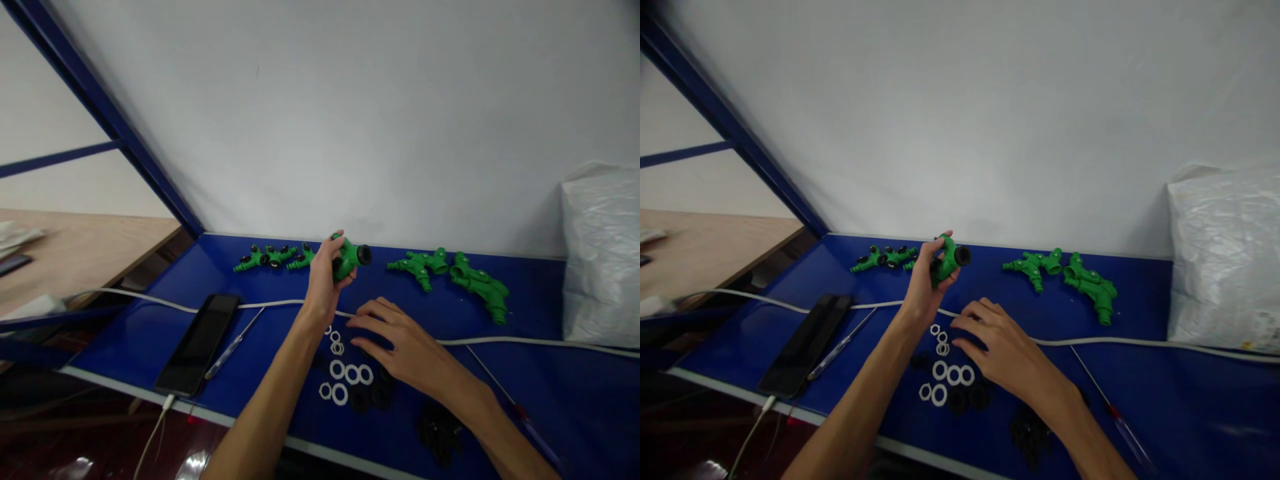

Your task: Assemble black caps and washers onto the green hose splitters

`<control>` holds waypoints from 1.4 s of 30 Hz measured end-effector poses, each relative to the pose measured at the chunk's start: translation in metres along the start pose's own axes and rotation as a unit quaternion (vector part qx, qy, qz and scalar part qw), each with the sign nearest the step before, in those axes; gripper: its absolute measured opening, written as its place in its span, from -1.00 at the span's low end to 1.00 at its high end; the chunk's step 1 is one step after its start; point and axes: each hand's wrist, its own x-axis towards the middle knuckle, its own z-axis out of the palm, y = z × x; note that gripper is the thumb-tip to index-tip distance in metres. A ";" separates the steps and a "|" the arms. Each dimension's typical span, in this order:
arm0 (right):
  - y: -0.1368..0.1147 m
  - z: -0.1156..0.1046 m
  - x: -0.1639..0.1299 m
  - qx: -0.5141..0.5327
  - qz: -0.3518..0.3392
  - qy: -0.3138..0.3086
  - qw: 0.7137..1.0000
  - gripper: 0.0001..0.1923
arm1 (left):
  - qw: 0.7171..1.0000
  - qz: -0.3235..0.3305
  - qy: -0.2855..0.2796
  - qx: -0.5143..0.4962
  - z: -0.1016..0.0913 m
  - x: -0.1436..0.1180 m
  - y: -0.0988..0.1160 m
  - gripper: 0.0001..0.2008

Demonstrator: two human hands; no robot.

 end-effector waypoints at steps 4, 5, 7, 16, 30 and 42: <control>-0.009 0.005 0.001 -0.016 -0.015 -0.041 0.999 -0.75 | 0.999 -0.012 -0.045 0.010 -0.004 0.017 -0.007 -0.51; -0.011 0.006 0.001 -0.021 -0.016 -0.058 0.998 -0.75 | 0.999 -0.013 -0.047 0.000 -0.007 0.020 -0.010 -0.50; -0.014 0.007 0.001 -0.034 -0.017 -0.094 0.995 -0.72 | 0.998 -0.017 -0.047 -0.036 -0.013 0.021 -0.015 -0.49; -0.013 0.015 0.002 -0.064 -0.039 -0.125 0.989 -0.75 | 0.987 -0.082 -0.062 -0.123 -0.024 0.024 -0.021 -0.62; -0.011 -0.002 0.004 0.154 0.064 0.017 0.986 -0.71 | 0.984 -0.114 -0.063 -0.124 -0.026 0.027 -0.028 -0.61; 0.002 -0.019 0.000 0.146 0.114 0.265 0.946 -0.89 | 0.980 -0.163 -0.096 -0.063 -0.019 0.017 -0.033 -0.55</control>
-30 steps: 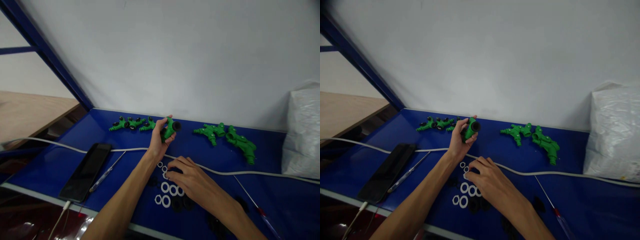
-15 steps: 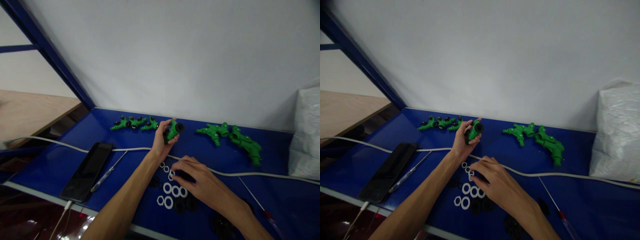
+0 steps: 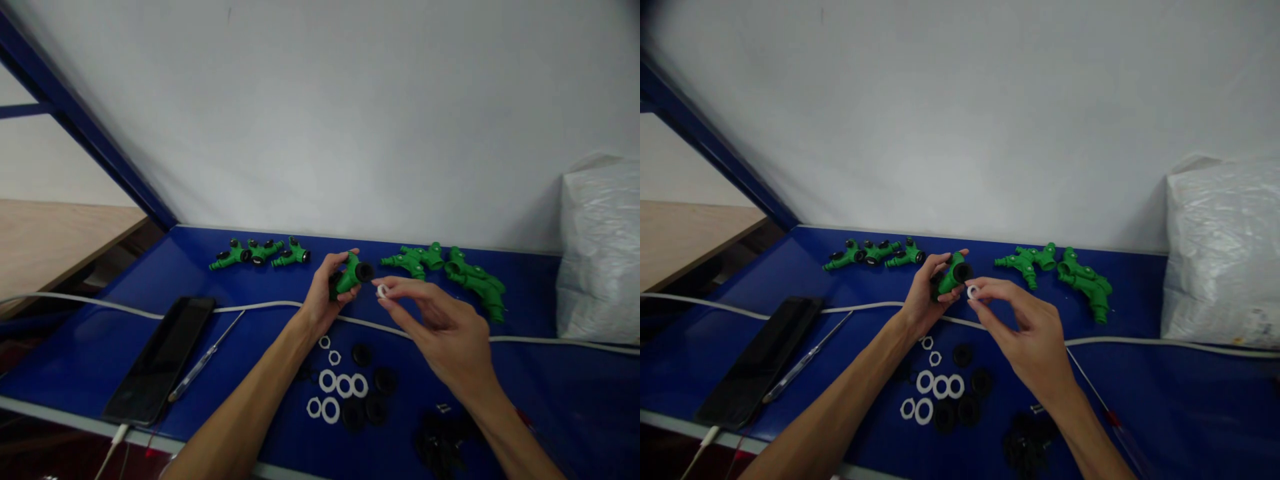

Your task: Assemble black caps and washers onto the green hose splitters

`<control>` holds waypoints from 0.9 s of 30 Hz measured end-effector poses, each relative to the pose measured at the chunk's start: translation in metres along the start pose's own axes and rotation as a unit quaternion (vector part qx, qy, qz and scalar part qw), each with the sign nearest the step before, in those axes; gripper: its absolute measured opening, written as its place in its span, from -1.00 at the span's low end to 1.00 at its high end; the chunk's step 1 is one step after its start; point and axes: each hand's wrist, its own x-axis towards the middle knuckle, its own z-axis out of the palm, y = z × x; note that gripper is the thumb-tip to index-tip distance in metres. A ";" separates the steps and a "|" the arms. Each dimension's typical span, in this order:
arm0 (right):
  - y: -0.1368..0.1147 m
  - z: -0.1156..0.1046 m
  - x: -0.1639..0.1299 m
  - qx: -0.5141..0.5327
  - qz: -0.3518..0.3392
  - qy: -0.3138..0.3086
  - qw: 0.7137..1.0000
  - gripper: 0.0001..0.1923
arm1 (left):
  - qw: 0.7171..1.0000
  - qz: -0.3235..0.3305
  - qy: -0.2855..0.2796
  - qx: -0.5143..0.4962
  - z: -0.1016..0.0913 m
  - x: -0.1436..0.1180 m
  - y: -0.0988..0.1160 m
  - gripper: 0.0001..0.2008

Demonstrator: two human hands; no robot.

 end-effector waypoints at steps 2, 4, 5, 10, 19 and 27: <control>0.000 -0.001 0.002 -0.058 -0.052 0.025 0.997 -0.85 | 1.000 -0.014 -0.005 0.008 0.000 0.000 -0.001 -0.53; 0.001 -0.002 0.005 -0.109 -0.110 0.039 0.987 -0.79 | 0.999 -0.028 -0.016 0.017 0.000 0.000 -0.003 -0.53; 0.001 -0.002 0.006 -0.126 -0.133 0.041 0.982 -0.76 | 0.999 -0.034 -0.023 0.020 -0.001 0.000 -0.004 -0.53; 0.003 0.000 0.010 -0.164 -0.164 0.019 0.973 -0.75 | 0.997 -0.050 -0.044 0.025 -0.002 0.000 -0.009 -0.57; 0.004 0.002 0.008 -0.187 -0.145 -0.013 0.971 -0.77 | 0.997 -0.073 -0.015 -0.013 0.001 0.000 -0.008 -0.66; 0.008 0.003 0.005 -0.190 -0.128 -0.038 0.973 -0.79 | 0.998 -0.062 -0.007 -0.005 -0.003 0.002 -0.010 -0.65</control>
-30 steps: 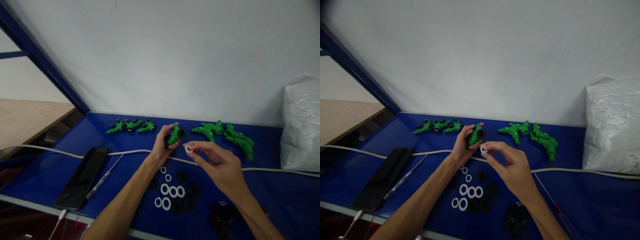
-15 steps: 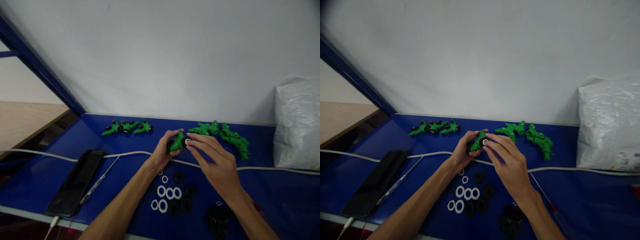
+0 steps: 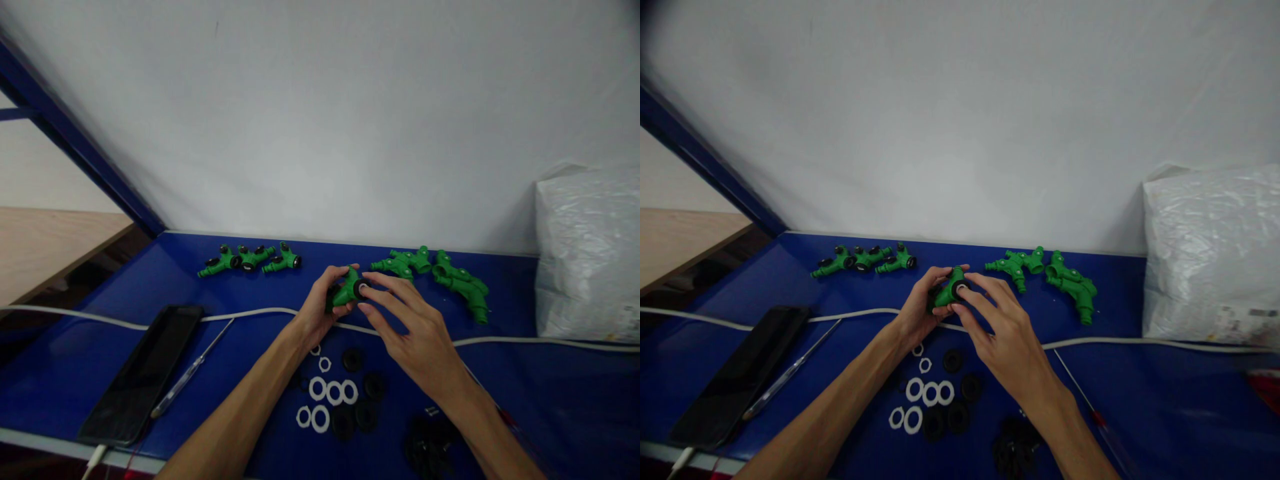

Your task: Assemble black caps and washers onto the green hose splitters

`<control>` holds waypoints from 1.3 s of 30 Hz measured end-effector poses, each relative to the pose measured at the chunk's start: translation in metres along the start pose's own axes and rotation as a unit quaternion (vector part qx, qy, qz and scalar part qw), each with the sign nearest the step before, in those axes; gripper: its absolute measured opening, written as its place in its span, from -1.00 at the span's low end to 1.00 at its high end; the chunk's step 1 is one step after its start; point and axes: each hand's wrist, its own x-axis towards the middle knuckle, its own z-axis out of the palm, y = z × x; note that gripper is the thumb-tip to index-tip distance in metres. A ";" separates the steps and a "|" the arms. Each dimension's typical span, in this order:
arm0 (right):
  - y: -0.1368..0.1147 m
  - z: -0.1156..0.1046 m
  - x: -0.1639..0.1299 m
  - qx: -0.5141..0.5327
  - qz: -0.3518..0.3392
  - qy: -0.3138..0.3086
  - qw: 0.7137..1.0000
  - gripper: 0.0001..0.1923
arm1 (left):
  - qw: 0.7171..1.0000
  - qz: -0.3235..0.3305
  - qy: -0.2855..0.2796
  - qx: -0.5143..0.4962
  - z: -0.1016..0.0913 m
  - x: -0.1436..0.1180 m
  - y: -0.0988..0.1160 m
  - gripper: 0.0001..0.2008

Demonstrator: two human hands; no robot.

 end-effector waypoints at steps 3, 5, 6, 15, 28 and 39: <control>0.001 0.001 -0.001 0.006 0.006 -0.002 1.000 -0.80 | 1.000 0.003 0.005 0.008 -0.002 0.001 -0.001 -0.63; 0.001 0.002 -0.001 0.008 0.012 -0.007 1.000 -0.78 | 1.000 0.010 0.008 0.010 -0.002 0.001 -0.002 -0.63; 0.001 0.002 -0.001 0.010 0.017 -0.008 1.000 -0.78 | 1.000 0.014 0.009 0.010 -0.002 0.001 -0.002 -0.63; -0.002 0.003 0.000 0.047 0.061 -0.013 0.997 -0.82 | 0.999 0.033 0.012 0.021 0.001 -0.002 0.001 -0.60; -0.005 0.008 -0.003 -0.047 -0.006 0.070 0.996 -0.70 | 1.000 0.000 0.014 -0.004 0.005 -0.002 -0.003 -0.56; -0.006 0.002 0.001 0.000 0.019 0.082 0.996 -0.79 | 0.999 0.016 -0.005 0.045 0.003 -0.002 -0.008 -0.53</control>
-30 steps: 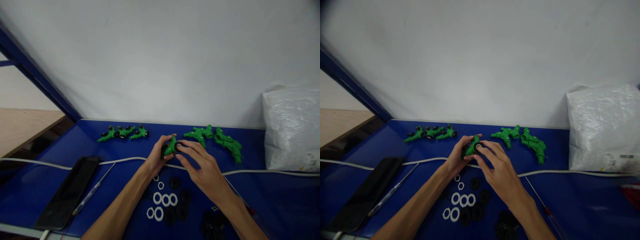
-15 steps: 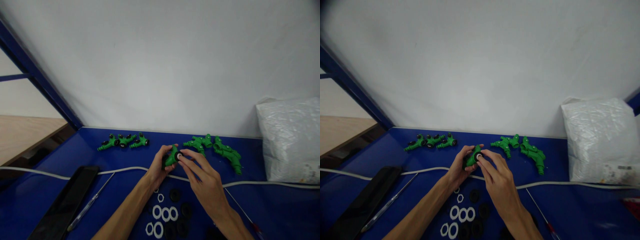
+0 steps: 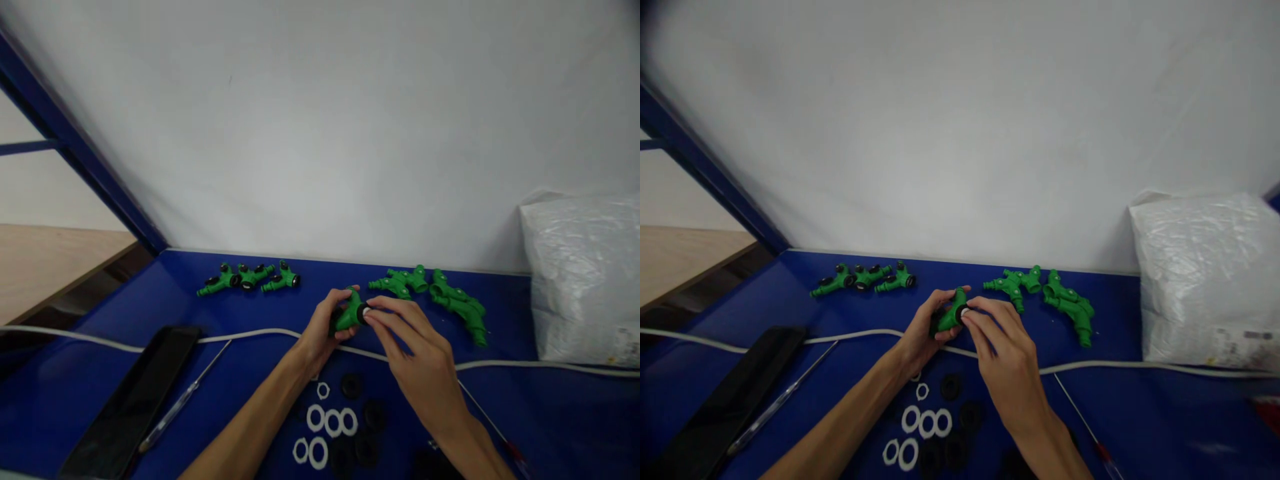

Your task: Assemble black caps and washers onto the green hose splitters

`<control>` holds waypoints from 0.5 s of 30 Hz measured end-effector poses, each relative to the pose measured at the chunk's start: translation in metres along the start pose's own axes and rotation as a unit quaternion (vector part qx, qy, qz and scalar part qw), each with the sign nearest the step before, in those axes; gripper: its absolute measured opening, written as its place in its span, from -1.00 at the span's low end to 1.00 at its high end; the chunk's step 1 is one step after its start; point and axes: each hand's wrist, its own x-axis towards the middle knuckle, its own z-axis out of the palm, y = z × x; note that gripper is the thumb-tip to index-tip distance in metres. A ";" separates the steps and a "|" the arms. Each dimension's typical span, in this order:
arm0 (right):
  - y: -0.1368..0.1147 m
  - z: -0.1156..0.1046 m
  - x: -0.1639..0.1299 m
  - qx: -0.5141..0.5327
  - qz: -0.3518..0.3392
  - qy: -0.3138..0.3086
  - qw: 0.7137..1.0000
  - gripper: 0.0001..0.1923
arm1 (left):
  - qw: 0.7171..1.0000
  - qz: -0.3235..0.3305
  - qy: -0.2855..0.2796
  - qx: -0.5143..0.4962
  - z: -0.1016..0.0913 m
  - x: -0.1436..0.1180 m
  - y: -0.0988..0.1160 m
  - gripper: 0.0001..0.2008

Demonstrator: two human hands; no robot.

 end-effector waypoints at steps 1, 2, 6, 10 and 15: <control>0.000 0.000 0.001 0.007 0.006 -0.002 1.000 -0.80 | 1.000 0.002 -0.001 0.008 0.000 0.000 0.000 -0.51; 0.000 -0.001 0.001 0.013 0.011 -0.005 1.000 -0.80 | 1.000 0.003 -0.002 0.015 0.000 0.000 0.001 -0.50; 0.000 -0.002 0.001 0.036 0.048 -0.007 0.998 -0.85 | 0.999 0.006 -0.003 0.039 0.000 0.000 0.003 -0.47; 0.004 -0.003 0.000 0.064 0.086 -0.013 0.994 -0.88 | 0.999 0.008 -0.006 0.047 0.000 0.001 0.002 -0.47; 0.010 -0.003 0.000 0.118 0.158 -0.023 0.980 -0.89 | 0.998 0.001 -0.003 0.055 0.002 0.000 0.002 -0.45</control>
